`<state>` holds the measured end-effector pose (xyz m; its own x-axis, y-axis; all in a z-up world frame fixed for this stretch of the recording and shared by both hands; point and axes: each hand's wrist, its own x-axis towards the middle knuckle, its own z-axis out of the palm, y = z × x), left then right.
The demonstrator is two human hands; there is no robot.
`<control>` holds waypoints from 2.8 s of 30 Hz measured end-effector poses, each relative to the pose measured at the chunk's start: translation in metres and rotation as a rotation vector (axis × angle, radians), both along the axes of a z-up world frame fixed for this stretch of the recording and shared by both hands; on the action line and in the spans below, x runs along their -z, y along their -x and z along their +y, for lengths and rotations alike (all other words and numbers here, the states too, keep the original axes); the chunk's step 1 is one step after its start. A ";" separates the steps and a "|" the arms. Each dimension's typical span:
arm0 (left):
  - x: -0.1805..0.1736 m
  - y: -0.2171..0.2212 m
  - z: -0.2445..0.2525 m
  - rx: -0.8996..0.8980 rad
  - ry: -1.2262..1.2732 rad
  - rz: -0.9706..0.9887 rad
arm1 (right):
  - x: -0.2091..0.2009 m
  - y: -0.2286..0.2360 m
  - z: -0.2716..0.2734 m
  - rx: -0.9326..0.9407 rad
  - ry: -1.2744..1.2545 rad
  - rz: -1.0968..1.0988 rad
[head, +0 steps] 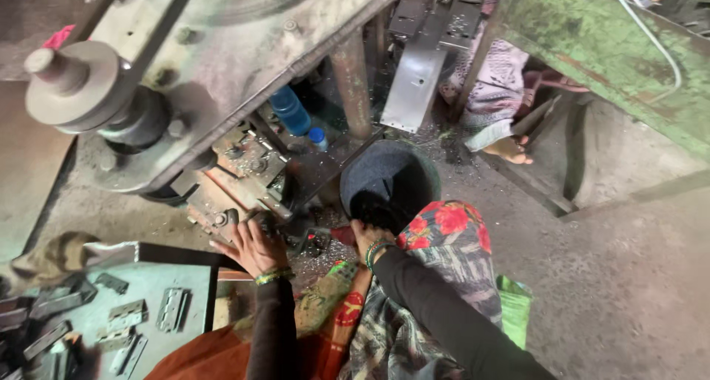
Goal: The person operates a manual press machine to process small metal pieces. They pick up a piece from a pile, place it under the press, and pull a lever to activate the machine, repeating this cycle continuously.
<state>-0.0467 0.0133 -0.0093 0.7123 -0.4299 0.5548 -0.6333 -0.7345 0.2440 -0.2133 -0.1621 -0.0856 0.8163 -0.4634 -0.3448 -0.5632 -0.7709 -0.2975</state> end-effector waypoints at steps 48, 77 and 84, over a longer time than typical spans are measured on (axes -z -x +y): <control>-0.024 -0.054 -0.024 -0.232 -0.009 0.227 | 0.020 0.000 -0.017 -0.055 -0.029 0.079; -0.014 -0.044 -0.022 -0.263 -0.148 0.203 | -0.012 -0.010 -0.006 -0.049 0.005 0.109; -0.008 -0.047 -0.020 -0.242 -0.099 0.296 | 0.029 -0.007 -0.015 -0.066 -0.048 0.071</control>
<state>0.0003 -0.0071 -0.0009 0.9226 -0.2712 0.2744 -0.3519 -0.8830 0.3105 -0.2066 -0.1773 -0.1144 0.8172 -0.3912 -0.4233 -0.5328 -0.7928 -0.2960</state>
